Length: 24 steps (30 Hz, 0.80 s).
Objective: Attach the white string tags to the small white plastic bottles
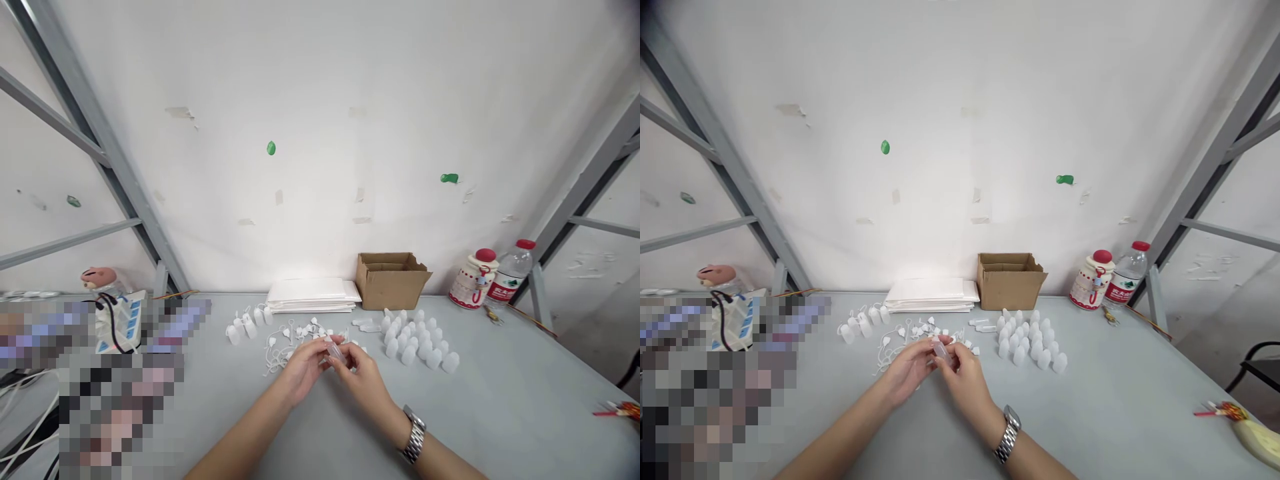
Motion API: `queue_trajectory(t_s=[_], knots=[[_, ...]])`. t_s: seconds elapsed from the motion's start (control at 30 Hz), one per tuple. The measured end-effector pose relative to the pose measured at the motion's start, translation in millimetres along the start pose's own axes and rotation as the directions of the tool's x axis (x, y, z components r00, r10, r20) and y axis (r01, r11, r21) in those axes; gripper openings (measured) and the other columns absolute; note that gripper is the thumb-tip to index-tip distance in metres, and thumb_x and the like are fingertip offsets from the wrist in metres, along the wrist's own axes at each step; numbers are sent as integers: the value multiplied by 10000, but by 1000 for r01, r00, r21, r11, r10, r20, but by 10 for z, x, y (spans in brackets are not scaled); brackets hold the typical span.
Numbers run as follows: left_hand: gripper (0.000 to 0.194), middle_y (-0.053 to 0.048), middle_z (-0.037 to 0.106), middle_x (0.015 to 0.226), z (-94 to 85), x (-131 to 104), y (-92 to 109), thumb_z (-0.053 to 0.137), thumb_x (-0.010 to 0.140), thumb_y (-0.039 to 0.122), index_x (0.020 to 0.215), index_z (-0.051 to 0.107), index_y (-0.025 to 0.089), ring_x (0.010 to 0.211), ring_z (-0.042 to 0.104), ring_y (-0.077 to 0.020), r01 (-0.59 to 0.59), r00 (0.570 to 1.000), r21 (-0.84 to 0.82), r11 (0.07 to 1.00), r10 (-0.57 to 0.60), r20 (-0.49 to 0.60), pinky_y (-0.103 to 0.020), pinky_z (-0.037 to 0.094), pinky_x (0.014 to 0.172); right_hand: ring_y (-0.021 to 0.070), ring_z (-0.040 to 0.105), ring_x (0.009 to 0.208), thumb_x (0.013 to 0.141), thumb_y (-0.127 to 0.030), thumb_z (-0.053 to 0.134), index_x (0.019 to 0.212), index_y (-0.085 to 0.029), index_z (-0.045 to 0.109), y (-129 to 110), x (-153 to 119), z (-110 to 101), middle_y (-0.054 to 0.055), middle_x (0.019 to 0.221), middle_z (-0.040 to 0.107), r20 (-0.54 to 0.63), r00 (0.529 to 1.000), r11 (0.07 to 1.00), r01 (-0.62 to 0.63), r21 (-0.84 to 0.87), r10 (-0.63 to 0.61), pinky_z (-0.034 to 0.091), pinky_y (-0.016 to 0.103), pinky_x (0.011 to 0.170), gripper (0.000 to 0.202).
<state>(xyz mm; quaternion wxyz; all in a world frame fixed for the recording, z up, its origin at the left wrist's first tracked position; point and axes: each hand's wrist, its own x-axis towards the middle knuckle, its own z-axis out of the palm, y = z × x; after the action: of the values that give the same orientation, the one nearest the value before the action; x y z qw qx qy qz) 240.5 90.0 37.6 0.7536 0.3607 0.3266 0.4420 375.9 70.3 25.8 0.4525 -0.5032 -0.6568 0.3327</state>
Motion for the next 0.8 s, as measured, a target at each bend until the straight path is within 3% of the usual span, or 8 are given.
queue_trajectory(t_s=[0.3, 0.4, 0.5, 0.57, 0.7, 0.8], knots=[[196, -73, 649, 887, 14, 3, -34, 581, 692, 182, 856, 678, 135, 885, 539, -202, -29, 1000, -6, 1000, 29, -8, -298, 356, 795, 165, 503, 647, 818, -321, 500, 826, -194, 574, 54, -47, 26, 44, 770, 597, -24, 995, 993, 92, -67, -94, 409, 289, 624, 147], [198, -80, 651, 884, -1, 10, -6, 635, 668, 208, 844, 687, 130, 852, 546, -204, -72, 997, 2, 997, 72, -31, -297, 358, 770, 159, 515, 643, 780, -377, 558, 810, -190, 584, 21, 6, 20, 23, 725, 599, 25, 999, 991, -28, 128, 25, 419, 280, 609, 192], [264, -81, 654, 812, -23, 10, 49, 659, 674, 268, 894, 683, 123, 749, 548, -192, -74, 997, 9, 997, 74, -12, -307, 358, 706, 150, 542, 632, 735, -448, 597, 810, -181, 615, -11, 76, -10, 12, 705, 618, 189, 977, 909, -168, 382, 101, 435, 270, 593, 279], [305, -90, 657, 830, -33, 1, 83, 652, 690, 277, 954, 672, 125, 765, 548, -200, -72, 997, 19, 997, 71, 32, -314, 354, 711, 138, 543, 609, 694, -465, 635, 785, -178, 637, -22, 103, -32, 7, 697, 626, 226, 968, 865, -209, 457, 114, 437, 266, 589, 301], [409, -82, 624, 1033, -15, -29, 110, 662, 664, 181, 1072, 630, 182, 983, 503, -229, -78, 992, 41, 996, 74, 99, -311, 336, 810, 135, 543, 607, 645, -449, 689, 770, -182, 648, -10, 95, -38, 1, 686, 630, 124, 983, 849, -177, 497, 132, 438, 264, 591, 297], [426, -79, 624, 1038, 14, -33, 96, 638, 679, 184, 1105, 611, 191, 1022, 489, -233, -89, 990, 31, 996, 86, 111, -325, 321, 858, 151, 556, 629, 649, -441, 689, 821, -185, 649, 30, 80, -13, 8, 707, 642, 61, 988, 852, -154, 500, 143, 445, 276, 603, 310]])
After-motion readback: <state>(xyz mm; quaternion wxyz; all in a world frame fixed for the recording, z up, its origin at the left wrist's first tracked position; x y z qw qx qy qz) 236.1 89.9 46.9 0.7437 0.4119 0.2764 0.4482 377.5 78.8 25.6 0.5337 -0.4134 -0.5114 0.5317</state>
